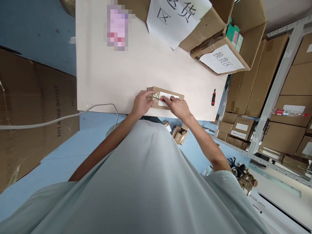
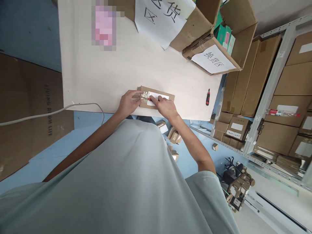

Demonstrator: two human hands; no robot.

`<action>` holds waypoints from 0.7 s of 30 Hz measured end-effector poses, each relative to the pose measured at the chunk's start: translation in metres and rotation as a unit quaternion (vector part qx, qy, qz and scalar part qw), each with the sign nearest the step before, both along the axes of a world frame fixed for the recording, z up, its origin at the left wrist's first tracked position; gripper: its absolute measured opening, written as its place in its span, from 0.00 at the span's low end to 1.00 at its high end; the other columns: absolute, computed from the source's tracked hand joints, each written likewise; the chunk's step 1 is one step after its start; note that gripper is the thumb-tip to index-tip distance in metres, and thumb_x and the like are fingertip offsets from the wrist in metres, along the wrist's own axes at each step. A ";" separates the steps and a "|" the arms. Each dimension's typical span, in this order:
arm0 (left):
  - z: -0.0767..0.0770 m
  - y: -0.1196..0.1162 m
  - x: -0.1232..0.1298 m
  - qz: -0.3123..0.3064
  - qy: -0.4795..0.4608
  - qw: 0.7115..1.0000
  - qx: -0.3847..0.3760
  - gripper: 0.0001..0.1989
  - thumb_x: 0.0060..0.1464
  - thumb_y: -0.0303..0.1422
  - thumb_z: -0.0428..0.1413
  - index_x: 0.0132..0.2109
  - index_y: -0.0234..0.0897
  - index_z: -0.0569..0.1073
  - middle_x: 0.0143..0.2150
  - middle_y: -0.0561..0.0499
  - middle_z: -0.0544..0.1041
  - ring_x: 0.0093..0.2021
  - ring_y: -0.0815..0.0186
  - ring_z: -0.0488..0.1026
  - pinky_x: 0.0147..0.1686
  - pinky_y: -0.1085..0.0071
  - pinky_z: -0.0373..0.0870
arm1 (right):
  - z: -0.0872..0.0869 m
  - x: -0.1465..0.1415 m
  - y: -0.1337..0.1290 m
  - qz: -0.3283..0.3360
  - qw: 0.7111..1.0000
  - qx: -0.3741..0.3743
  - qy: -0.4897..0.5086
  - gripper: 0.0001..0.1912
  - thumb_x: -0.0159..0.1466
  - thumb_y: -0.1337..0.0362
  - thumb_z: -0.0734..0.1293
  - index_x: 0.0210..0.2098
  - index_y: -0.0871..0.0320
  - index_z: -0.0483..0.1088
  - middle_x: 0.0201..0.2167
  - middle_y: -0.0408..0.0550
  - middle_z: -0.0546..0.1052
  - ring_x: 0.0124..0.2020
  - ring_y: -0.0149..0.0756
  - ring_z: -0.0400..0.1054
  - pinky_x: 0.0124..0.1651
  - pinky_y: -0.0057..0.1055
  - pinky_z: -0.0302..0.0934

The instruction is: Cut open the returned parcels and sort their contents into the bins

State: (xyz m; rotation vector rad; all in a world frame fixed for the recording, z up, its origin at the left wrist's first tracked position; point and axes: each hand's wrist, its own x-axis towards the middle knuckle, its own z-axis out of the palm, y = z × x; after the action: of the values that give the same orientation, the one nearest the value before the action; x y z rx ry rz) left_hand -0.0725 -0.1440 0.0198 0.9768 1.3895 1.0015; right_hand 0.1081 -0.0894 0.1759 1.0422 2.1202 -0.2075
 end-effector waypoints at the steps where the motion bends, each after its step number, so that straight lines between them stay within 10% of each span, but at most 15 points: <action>1: 0.000 0.000 0.000 0.000 0.002 1.000 0.000 0.22 0.57 0.25 0.66 0.58 0.43 0.84 0.58 0.45 0.79 0.56 0.54 0.82 0.58 0.55 0.86 | 0.002 -0.003 0.000 0.008 1.000 0.000 -0.006 0.30 0.84 0.62 0.47 0.82 0.50 0.53 0.59 0.62 0.78 0.53 0.50 0.78 0.48 0.37 0.68; 21: -0.003 0.003 0.003 0.014 0.035 0.999 -0.009 0.24 0.54 0.25 0.66 0.59 0.42 0.84 0.59 0.44 0.81 0.54 0.53 0.83 0.60 0.53 0.85 | 0.019 -0.016 0.002 0.027 0.999 -0.003 -0.020 0.28 0.80 0.72 0.49 0.75 0.60 0.61 0.57 0.67 0.80 0.53 0.53 0.80 0.48 0.40 0.69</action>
State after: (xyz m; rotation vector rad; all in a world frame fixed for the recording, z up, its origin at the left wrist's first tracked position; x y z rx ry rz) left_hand -0.0695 -0.1413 0.0163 0.9891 1.4708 0.9831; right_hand 0.0916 -0.0874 0.1947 0.9771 2.1077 -0.1673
